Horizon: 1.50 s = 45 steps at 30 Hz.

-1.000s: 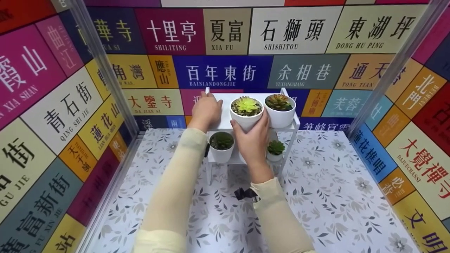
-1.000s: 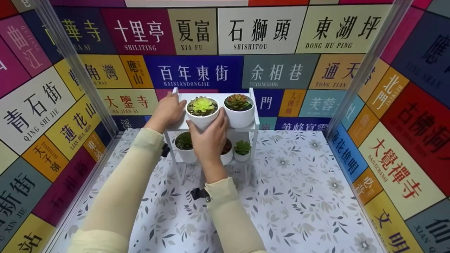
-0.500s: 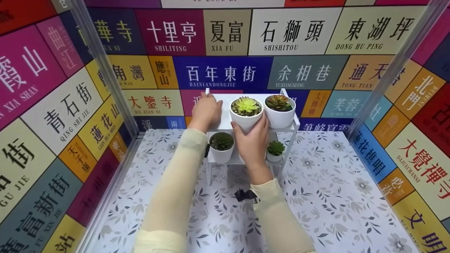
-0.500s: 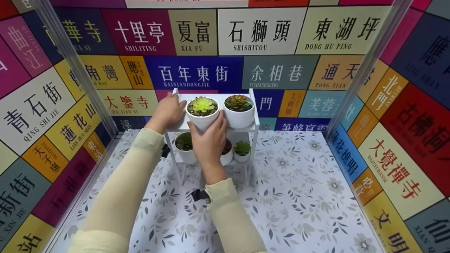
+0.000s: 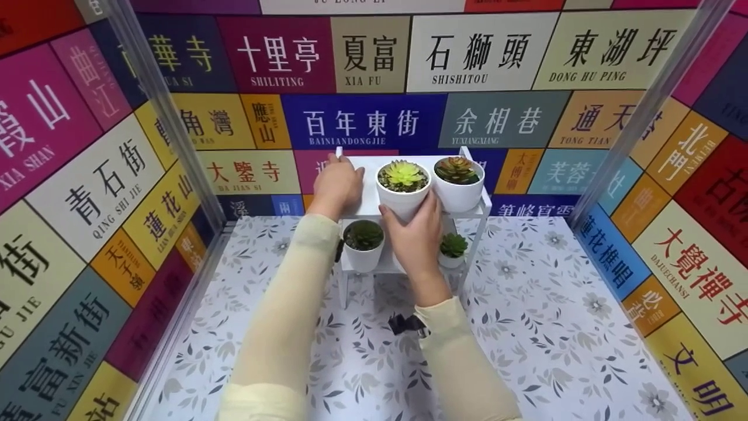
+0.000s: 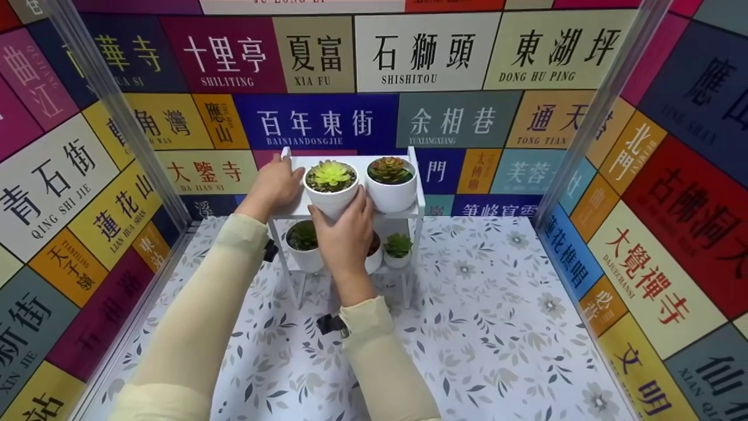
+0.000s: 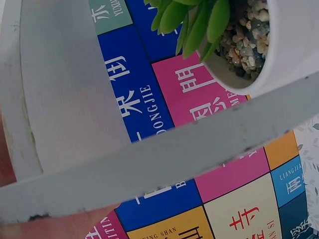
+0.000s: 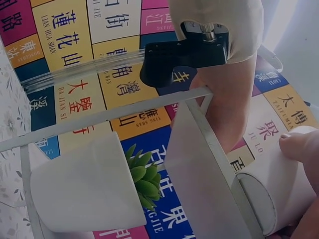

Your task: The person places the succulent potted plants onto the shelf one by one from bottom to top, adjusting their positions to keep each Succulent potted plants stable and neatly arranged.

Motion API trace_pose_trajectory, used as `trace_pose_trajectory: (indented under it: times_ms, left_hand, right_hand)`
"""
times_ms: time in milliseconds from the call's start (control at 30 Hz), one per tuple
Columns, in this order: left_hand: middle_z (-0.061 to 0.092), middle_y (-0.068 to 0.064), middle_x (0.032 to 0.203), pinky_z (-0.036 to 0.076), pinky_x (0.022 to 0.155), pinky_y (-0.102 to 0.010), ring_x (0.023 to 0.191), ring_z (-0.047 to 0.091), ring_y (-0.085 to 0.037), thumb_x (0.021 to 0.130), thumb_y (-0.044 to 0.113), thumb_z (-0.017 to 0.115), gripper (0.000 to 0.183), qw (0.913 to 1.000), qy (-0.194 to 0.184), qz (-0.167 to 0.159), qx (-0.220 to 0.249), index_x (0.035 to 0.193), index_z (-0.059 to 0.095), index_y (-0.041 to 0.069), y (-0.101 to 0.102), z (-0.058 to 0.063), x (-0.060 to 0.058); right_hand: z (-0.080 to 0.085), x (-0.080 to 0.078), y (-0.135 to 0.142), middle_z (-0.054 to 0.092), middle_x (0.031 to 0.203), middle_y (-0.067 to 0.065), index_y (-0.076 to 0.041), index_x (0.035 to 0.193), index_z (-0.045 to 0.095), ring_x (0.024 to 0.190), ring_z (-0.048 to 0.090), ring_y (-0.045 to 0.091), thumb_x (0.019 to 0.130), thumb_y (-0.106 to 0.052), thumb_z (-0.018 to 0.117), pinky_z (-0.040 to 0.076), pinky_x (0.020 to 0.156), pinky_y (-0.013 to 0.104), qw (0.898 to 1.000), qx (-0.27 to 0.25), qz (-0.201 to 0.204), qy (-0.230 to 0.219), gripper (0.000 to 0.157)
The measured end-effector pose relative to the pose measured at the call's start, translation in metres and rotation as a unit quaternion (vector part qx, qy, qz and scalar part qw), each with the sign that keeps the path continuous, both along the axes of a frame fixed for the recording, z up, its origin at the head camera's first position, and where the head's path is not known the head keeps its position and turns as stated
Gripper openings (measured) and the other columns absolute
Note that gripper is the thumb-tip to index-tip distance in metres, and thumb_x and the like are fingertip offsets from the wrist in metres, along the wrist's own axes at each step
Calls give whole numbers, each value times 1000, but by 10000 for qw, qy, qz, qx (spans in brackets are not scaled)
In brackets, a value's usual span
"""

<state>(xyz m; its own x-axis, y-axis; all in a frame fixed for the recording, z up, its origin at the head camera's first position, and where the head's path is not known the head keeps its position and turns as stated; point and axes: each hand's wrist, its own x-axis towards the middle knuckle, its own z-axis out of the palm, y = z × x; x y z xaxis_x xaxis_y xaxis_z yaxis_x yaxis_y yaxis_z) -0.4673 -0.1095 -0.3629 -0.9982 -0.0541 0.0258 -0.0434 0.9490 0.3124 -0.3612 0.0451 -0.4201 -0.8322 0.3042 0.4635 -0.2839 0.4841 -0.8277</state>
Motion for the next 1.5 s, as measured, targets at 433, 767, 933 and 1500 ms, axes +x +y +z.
trace_pose_trajectory:
  times_ms: [433,767,933,1500]
  left_hand:
    - [19,-29,174,32,132,-52,161,30,-44,115,47,33,74,9999,120,-6,1,165,25,-7,-1,-2,-1]
    - [21,-30,174,35,130,-52,159,34,-43,115,47,35,74,9998,216,-6,32,164,28,-8,-1,-2,-1]
    - [23,-30,173,34,130,-52,159,34,-43,115,47,35,74,9997,228,-10,29,164,28,-8,-1,-2,-1]
    - [22,-30,174,37,129,-51,158,36,-42,116,45,31,72,9998,173,-26,-10,165,25,-7,-1,-1,0]
  right_hand:
    - [-2,-4,7,55,153,26,5,158,43,143,54,41,85,-42,89,43,123,53,9991,414,-45,15,98]
    - [-1,-4,12,62,147,24,3,153,53,137,61,39,81,-38,93,46,120,50,9990,448,-48,59,92]
    - [0,-4,14,63,146,24,4,151,54,137,61,39,80,-36,95,47,121,48,9990,450,-23,62,91]
    - [0,-4,14,63,146,25,4,153,52,136,61,41,83,-32,93,48,120,49,9988,496,30,20,88]
